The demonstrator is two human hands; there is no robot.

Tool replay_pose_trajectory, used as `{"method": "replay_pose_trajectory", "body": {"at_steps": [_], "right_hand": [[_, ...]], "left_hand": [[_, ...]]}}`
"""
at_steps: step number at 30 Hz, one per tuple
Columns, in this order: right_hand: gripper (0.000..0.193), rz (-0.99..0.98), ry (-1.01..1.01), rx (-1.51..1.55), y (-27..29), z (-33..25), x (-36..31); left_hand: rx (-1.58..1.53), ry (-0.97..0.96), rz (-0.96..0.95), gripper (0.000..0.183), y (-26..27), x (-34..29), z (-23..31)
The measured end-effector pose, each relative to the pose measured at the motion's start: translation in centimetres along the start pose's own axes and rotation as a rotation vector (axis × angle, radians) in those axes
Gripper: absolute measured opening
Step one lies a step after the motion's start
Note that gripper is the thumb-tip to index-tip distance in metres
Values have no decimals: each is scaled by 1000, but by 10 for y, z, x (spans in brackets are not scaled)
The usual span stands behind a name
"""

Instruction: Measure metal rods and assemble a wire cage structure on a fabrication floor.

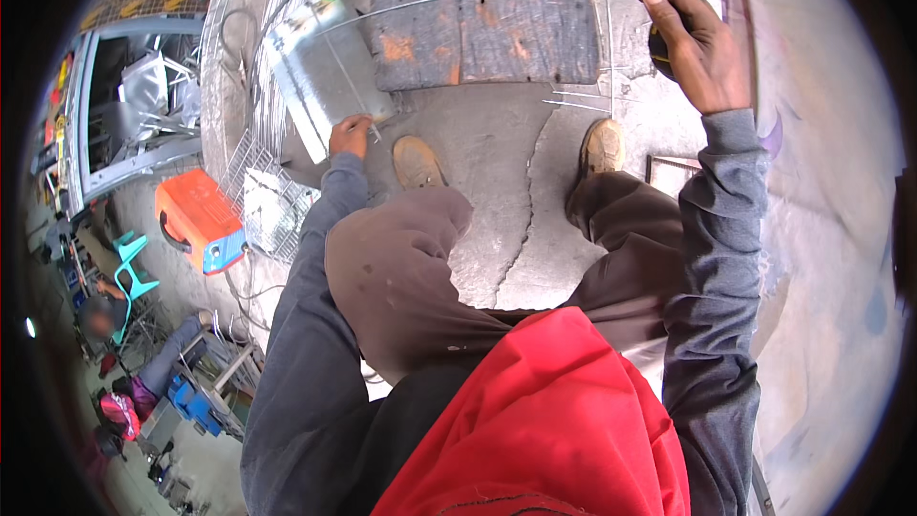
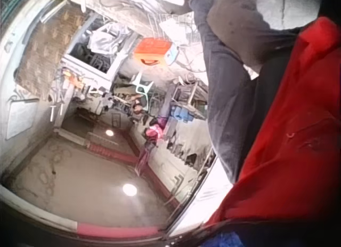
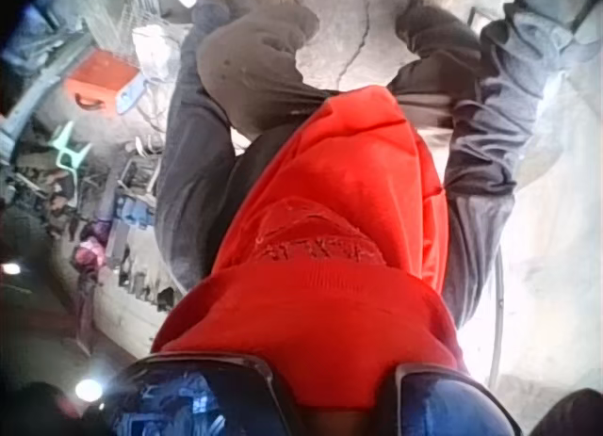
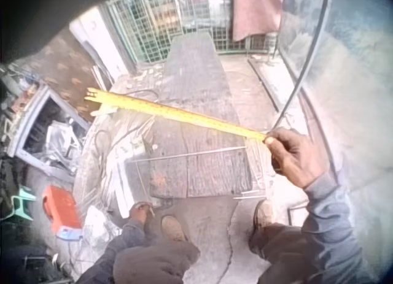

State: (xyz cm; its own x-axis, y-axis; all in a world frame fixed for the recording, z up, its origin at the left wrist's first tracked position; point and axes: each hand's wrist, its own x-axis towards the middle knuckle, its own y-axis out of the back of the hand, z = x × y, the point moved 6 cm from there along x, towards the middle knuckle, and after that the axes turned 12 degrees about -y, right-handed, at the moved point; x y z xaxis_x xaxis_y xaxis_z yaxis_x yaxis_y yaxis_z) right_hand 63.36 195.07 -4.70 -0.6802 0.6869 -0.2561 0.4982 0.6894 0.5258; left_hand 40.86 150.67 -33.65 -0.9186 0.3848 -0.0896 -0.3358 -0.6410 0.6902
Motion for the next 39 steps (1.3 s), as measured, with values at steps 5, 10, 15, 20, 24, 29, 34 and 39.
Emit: {"method": "replay_pose_trajectory", "body": {"at_steps": [5,10,15,20,24,29,34,39], "right_hand": [[29,75,90,-8,19,10,8],[26,89,124,83,16,0,5],[25,-7,37,165,21,20,12],[24,-37,2,223,24,15,5],[21,-35,-1,259,23,5,1],[22,70,15,282,37,12,5],[25,157,18,342,36,-1,-3],[29,116,-52,370,41,7,6]], "left_hand": [[-219,18,233,22,15,8,-34],[-538,221,128,17,20,4,-72],[-331,486,41,13,-8,-23,-58],[-421,520,-14,14,3,-26,-40],[-712,460,139,20,28,-17,-23],[-959,177,247,28,85,19,59],[-735,-138,365,35,182,43,195],[-936,-300,261,46,179,28,336]]}}
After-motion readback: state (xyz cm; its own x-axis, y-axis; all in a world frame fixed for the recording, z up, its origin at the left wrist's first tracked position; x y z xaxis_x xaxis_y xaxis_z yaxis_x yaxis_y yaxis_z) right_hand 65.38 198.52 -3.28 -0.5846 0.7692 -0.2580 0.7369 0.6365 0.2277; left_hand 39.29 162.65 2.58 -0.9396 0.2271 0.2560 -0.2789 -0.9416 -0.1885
